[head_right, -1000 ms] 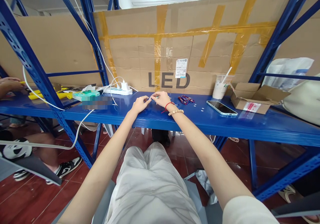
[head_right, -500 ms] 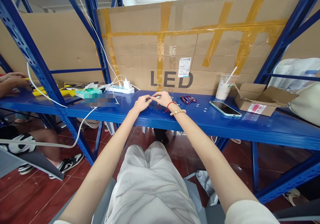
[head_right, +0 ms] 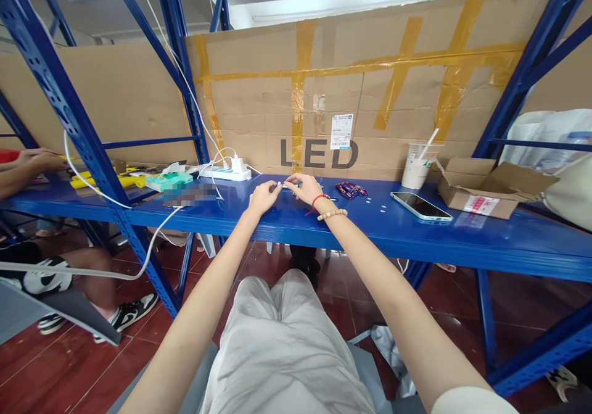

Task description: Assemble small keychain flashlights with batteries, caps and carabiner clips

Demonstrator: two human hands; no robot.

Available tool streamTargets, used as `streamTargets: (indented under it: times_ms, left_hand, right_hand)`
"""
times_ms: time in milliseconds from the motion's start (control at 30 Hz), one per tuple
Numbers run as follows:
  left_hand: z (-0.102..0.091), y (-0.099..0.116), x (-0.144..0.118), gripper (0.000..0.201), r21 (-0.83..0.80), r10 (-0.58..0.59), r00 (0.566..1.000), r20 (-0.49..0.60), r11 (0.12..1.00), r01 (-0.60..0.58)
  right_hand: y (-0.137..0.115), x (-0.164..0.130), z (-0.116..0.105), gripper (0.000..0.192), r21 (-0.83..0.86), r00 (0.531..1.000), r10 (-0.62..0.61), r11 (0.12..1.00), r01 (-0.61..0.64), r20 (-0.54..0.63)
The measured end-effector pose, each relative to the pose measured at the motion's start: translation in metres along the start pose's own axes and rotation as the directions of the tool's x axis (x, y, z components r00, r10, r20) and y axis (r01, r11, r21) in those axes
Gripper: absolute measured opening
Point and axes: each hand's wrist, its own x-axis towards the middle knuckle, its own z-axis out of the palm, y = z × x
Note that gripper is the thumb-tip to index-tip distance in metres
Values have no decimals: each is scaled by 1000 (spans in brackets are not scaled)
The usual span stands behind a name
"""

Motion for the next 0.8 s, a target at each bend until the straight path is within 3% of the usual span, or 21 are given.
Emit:
streamTargets:
  times_ms: [133,267,433,800]
  left_hand:
    - [-1,1,0,34,-12,-31,999,-23,999,31]
    - [0,1,0,37,-17,-19,1000,-8,1000,19]
    - [0,1,0,39,-5,-39,999,-15,999,39]
    - [0,3,-1,34,13,-67,997,-35,998,67]
  right_hand:
    - [-1,-1,-3,22,-205,998,47,977,-54,-41]
    - [1,-1,-5,19,-362,990,142,923,-131,3]
    - [4,-1,-7,21,-375,961,267,900,-223,68]
    - [2,-2,-11,29,-463,903,429,800,-381,-3]
